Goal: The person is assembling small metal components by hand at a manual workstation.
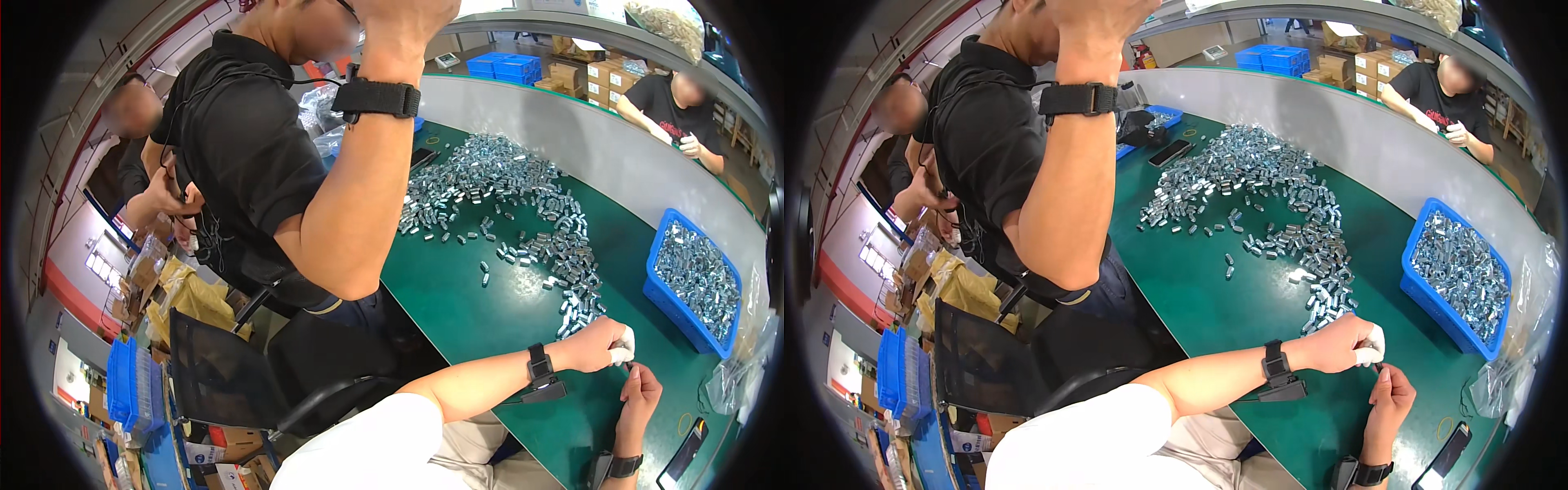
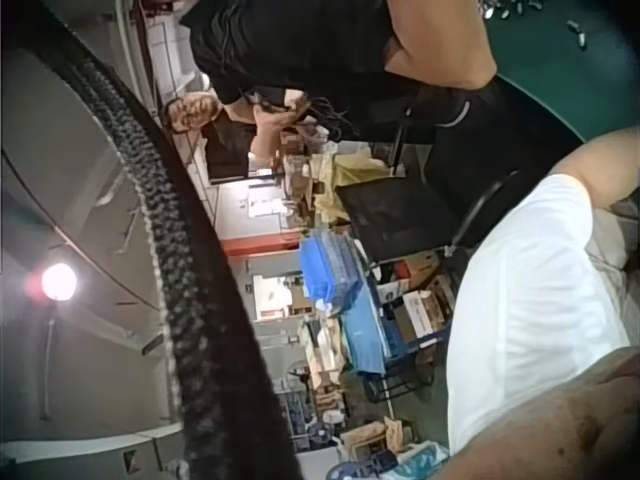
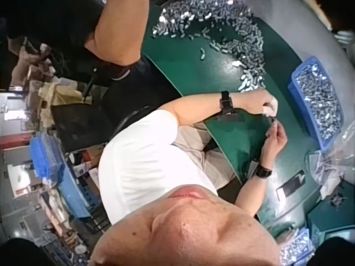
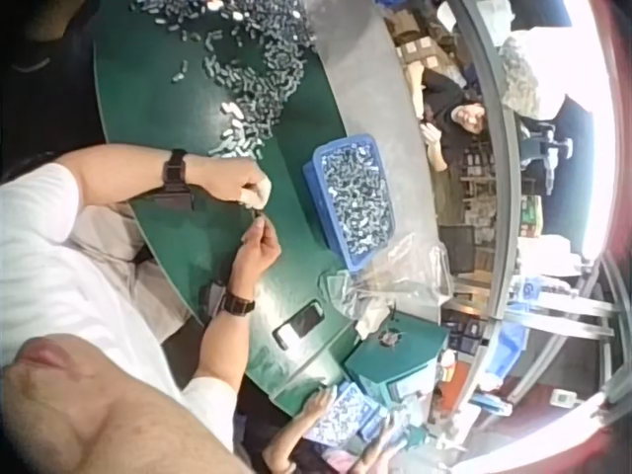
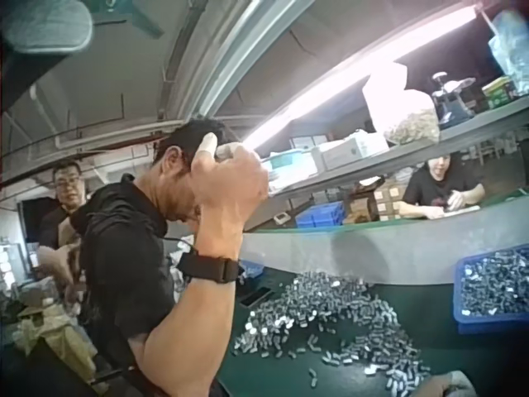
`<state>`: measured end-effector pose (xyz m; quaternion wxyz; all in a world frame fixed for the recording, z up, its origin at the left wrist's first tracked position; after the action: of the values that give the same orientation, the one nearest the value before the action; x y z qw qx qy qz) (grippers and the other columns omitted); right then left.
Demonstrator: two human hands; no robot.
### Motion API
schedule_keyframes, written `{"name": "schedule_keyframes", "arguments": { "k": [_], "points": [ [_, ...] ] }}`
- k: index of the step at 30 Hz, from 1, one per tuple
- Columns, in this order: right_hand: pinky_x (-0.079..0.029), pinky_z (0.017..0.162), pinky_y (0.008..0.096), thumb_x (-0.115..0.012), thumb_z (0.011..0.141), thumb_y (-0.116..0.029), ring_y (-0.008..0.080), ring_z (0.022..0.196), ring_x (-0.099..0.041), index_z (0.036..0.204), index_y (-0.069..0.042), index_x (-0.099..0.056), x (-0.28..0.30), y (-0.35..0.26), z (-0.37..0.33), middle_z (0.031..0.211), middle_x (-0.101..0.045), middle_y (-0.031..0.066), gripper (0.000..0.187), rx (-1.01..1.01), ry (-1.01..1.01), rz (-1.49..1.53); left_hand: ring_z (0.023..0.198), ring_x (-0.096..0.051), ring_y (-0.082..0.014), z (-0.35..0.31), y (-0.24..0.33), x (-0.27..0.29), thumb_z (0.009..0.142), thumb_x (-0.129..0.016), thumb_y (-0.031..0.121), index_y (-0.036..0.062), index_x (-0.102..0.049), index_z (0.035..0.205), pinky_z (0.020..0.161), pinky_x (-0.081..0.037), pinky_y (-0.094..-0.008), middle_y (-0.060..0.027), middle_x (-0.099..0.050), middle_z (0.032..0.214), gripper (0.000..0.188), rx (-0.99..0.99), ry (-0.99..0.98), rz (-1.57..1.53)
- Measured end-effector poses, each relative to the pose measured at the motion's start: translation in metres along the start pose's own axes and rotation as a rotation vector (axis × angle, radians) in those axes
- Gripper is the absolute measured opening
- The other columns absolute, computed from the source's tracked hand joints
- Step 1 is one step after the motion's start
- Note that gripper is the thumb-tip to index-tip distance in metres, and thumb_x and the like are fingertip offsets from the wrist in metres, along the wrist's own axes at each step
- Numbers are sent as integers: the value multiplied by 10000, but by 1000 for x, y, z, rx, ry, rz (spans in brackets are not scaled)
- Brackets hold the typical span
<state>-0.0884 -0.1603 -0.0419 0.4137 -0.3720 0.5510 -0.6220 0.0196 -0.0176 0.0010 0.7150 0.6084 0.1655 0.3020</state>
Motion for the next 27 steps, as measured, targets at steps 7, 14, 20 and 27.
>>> {"name": "schedule_keyframes", "arguments": {
  "k": [7,14,20,27],
  "points": [
    [-250,453,204,-570,984,-200,22,488,-361,935,56,-667,3,0,1,587,-503,-39,278,-37,-11,42,596,-544,-77,1,0,-4,850,-646,60,7,-640,841,550,-437,-256,-17,-618,667,54,-3,-7,22],
    [-246,452,203,-568,984,-191,18,487,-359,943,54,-671,-1,-2,0,588,-506,-40,269,-39,-4,27,605,-548,-68,1,-2,-4,841,-646,47,6,-641,845,548,-438,-252,-17,-622,675,42,35,27,5],
    [-249,458,202,-566,984,-188,19,491,-359,946,54,-672,-1,-5,0,593,-510,-43,268,-47,-9,0,597,-536,-67,0,-1,-3,840,-653,49,4,-647,853,547,-433,-253,-13,-618,670,47,28,31,12],
    [-248,465,203,-562,987,-205,19,504,-358,948,53,-672,-4,-8,1,597,-502,-43,283,-42,1,-3,576,-524,-77,1,-3,-2,842,-669,77,5,-657,860,537,-418,-263,-16,-605,644,76,23,40,44]
  ]
}}
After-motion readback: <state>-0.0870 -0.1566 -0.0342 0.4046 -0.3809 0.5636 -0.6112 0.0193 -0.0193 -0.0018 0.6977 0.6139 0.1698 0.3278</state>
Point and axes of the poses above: each hand's wrist, its own z-axis towards the middle knuckle, its own x-axis out of the back of the hand, y = z × x, the point moved 4 cm from there along z, towards the middle knuckle
